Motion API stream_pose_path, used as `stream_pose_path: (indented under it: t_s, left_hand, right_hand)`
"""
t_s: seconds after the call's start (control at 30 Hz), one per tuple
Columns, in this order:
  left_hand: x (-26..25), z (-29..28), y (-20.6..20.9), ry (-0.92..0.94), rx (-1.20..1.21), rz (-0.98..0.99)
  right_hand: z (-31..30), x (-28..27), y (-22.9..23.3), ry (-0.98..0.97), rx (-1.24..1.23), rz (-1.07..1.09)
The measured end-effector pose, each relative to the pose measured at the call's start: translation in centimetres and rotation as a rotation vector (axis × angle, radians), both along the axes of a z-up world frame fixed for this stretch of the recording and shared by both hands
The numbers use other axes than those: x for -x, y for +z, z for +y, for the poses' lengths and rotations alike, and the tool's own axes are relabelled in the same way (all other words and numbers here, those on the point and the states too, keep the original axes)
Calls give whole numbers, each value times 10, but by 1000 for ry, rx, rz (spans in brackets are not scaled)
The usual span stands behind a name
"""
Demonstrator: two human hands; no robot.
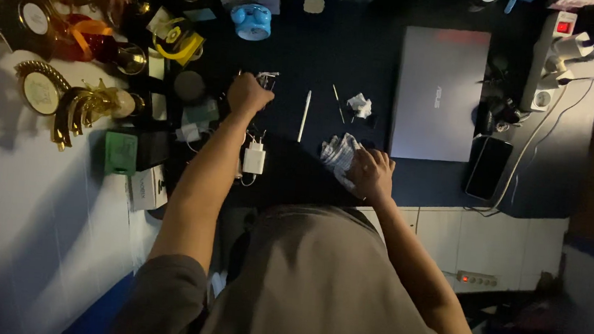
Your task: Organizing and wiping down a cluttered desk with various items.
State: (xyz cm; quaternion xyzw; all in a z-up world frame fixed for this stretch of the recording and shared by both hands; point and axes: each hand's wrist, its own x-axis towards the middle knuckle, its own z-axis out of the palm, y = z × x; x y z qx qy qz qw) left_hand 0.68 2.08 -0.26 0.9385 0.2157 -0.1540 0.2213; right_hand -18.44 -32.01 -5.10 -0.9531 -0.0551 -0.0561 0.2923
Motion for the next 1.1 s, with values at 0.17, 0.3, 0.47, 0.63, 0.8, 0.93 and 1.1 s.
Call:
stream_pose_path:
  t_s: [0.17,0.3,0.47,0.63,0.8,0.93,1.1]
  left_hand:
    - [-11,28,-30,-26,163,-89]
    - [-16,43,-50,189,619,132]
    - [14,35,-13,293,931,253]
    - [57,21,-11,137,1086,227]
    - [99,-17,-29,38,1236,197]
    - [127,-49,-18,-47,1169,10]
    - [152,-63,-26,77,679,-214]
  right_hand:
    - [-5,-2,-8,58,47,-31]
    - [-3,-4,7,48,31,-9]
    - [3,-6,19,50,38,-25]
    - [27,-16,44,30,13,-158]
    - [83,-37,131,112,-653,421]
    - [103,-43,123,212,-610,627]
    - [101,-38,73,321,-371,392]
